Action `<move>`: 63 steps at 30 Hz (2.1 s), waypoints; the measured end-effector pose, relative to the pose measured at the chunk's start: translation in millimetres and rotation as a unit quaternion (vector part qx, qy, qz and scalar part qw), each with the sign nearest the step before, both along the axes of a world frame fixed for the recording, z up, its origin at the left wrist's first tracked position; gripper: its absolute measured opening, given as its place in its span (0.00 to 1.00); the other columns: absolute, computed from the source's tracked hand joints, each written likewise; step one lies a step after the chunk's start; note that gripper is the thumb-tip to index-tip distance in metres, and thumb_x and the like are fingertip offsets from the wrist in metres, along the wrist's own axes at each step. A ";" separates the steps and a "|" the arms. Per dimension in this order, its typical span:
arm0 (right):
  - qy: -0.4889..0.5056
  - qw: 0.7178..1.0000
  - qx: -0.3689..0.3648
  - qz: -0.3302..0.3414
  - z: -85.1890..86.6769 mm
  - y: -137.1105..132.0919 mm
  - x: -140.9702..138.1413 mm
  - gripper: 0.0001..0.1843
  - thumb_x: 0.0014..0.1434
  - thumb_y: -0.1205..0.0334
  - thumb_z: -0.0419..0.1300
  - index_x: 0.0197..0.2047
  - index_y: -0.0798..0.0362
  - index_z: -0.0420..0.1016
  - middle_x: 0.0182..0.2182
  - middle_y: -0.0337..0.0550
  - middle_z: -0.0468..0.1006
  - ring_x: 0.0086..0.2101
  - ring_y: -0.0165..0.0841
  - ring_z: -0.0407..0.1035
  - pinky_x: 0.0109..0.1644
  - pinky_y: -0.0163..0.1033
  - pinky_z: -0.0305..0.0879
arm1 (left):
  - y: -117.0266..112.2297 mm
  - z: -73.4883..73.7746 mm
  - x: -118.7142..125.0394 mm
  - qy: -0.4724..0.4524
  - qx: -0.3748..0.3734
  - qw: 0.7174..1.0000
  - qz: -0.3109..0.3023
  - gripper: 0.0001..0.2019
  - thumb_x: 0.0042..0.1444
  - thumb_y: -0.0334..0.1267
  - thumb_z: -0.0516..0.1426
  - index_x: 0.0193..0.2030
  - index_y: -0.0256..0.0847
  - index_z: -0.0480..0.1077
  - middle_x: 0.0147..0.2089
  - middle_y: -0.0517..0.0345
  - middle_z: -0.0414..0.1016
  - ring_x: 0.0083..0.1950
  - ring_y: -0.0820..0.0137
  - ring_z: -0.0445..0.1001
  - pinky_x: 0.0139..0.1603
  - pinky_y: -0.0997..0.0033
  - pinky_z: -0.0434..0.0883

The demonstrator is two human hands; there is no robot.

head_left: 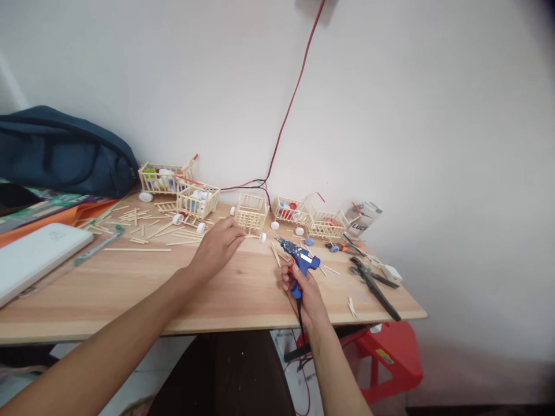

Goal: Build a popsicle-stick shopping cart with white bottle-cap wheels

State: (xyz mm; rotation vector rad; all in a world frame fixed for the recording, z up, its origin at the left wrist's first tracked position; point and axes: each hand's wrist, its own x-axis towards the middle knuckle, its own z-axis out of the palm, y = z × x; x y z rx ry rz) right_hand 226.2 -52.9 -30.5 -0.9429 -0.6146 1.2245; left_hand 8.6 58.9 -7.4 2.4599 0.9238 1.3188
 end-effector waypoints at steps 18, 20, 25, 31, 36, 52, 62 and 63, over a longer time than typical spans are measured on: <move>0.000 1.000 0.003 -0.011 2.2 -1.3 -1.4 0.21 0.40 0.53 0.78 0.33 0.54 0.77 0.28 0.39 0.76 0.27 0.26 0.66 0.27 0.31 0.62 | -1.1 -23.5 7.3 0.188 -0.141 0.969 -0.078 0.07 0.56 0.28 0.52 0.31 0.40 0.69 0.35 0.55 0.71 0.42 0.64 0.70 0.45 0.66 0.64; -0.001 1.000 0.001 -0.013 3.2 -1.6 -3.4 0.22 0.39 0.53 0.78 0.33 0.54 0.77 0.28 0.38 0.76 0.27 0.25 0.66 0.27 0.31 0.62 | -1.6 -24.1 7.4 0.188 -0.139 0.969 -0.075 0.07 0.56 0.28 0.52 0.31 0.40 0.69 0.35 0.55 0.71 0.42 0.63 0.69 0.45 0.66 0.64; -0.099 0.994 -0.004 -0.047 8.2 -7.6 12.8 0.24 0.42 0.48 0.76 0.36 0.53 0.75 0.30 0.38 0.76 0.27 0.27 0.66 0.25 0.31 0.60 | -1.6 -26.3 6.7 0.187 -0.146 0.969 -0.074 0.06 0.56 0.28 0.52 0.32 0.40 0.68 0.36 0.55 0.71 0.42 0.64 0.69 0.46 0.66 0.64; -0.574 0.794 -0.068 -0.190 20.0 -16.1 105.1 0.22 0.54 0.42 0.62 0.39 0.53 0.74 0.32 0.47 0.78 0.33 0.39 0.71 0.36 0.42 0.67 | 1.1 -27.7 4.4 0.178 -0.156 0.968 -0.088 0.05 0.55 0.29 0.52 0.31 0.40 0.66 0.36 0.56 0.69 0.41 0.64 0.68 0.45 0.65 0.63; -0.768 0.619 -0.087 -0.140 17.0 -19.7 170.3 0.17 0.59 0.48 0.52 0.42 0.53 0.70 0.38 0.54 0.76 0.40 0.45 0.71 0.46 0.48 0.66 | -0.3 -24.9 4.1 0.176 -0.158 0.967 -0.089 0.05 0.54 0.28 0.52 0.31 0.40 0.66 0.36 0.55 0.70 0.41 0.64 0.68 0.44 0.65 0.64; -0.822 0.556 -0.121 0.017 11.3 -16.3 205.9 0.17 0.53 0.59 0.59 0.45 0.55 0.77 0.45 0.56 0.79 0.45 0.44 0.73 0.50 0.45 0.67 | -16.0 -13.3 -15.4 0.206 -0.126 0.966 -0.087 0.11 0.60 0.29 0.50 0.44 0.40 0.72 0.45 0.49 0.75 0.47 0.61 0.71 0.51 0.62 0.66; -0.809 0.579 -0.095 0.021 -12.5 -13.0 234.9 0.29 0.48 0.44 0.56 0.47 0.54 0.78 0.51 0.61 0.79 0.51 0.52 0.74 0.57 0.54 0.67 | -14.0 2.0 -108.1 0.089 -0.076 0.983 0.139 0.13 0.56 0.30 0.50 0.41 0.41 0.75 0.44 0.50 0.80 0.47 0.61 0.75 0.53 0.59 0.68; -0.811 0.576 -0.098 0.022 -15.0 -11.7 241.2 0.31 0.47 0.42 0.57 0.47 0.55 0.78 0.52 0.62 0.79 0.53 0.54 0.73 0.58 0.55 0.67 | -10.7 2.0 -119.6 0.083 -0.077 0.979 0.170 0.13 0.55 0.30 0.51 0.40 0.41 0.76 0.43 0.50 0.80 0.47 0.60 0.75 0.53 0.58 0.69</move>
